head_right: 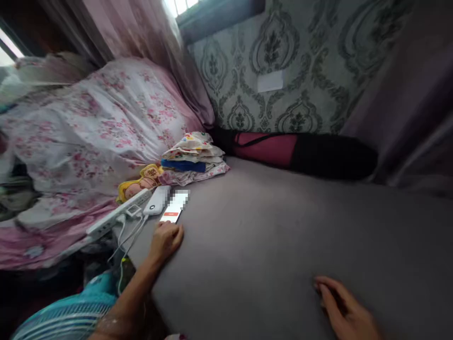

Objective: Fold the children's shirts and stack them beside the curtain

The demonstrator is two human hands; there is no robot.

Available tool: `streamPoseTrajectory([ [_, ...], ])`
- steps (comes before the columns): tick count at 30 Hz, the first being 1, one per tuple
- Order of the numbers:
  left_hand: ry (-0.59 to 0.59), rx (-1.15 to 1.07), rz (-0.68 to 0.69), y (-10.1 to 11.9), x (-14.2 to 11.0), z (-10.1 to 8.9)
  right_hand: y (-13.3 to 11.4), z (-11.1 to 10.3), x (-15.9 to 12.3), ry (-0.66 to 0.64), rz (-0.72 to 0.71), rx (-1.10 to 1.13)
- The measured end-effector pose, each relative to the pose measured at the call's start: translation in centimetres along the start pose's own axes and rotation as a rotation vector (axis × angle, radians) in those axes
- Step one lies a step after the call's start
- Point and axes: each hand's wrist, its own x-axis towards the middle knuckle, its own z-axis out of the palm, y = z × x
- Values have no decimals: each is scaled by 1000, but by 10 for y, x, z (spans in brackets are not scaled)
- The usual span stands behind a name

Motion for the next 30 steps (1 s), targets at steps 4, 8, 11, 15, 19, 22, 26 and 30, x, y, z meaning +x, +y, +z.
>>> streamPoseTrajectory([
  [4, 0, -4, 3, 0, 0, -2, -2, 3, -2, 36, -46, 26],
  [8, -1, -22, 8, -2, 1, -2, 5, 7, -1, 63, -88, 38],
  [11, -17, -72, 1, -5, 1, -2, 8, 9, 0, 62, -96, 23],
  [15, -52, -166, -25, -13, 11, -7, 7, 9, -2, 69, -92, 16],
  [19, -49, -236, -96, -31, 46, -22, 4, 8, -2, 81, -95, 1],
  [22, -15, -289, -163, -52, 86, -32, 4, 8, -2, 80, -91, -1],
  [26, 139, -273, -325, -86, 143, -35, 0, 10, -2, 99, -86, 35],
  [30, 171, -260, -452, -113, 191, -27, -7, 10, -5, 109, -101, 50],
])
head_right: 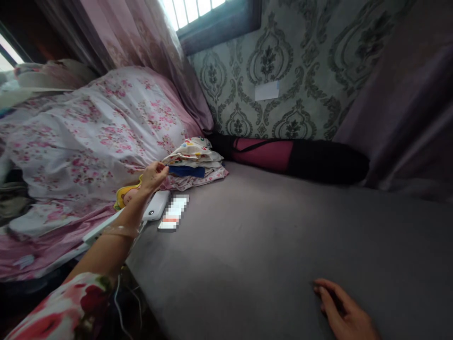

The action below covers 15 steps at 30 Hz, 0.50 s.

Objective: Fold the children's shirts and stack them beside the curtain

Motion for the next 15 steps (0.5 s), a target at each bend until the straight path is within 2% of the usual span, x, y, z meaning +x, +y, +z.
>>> streamPoseTrajectory([
  [5, -14, 69, -136, 0, 40, 18, -1, 0, -1, 2, -14, 3],
  [11, 55, 65, -279, 0, 59, 30, 4, 0, 0, 13, -26, -17],
  [15, 29, 21, -360, -3, 68, 37, -2, 1, -2, 12, -31, 12],
])
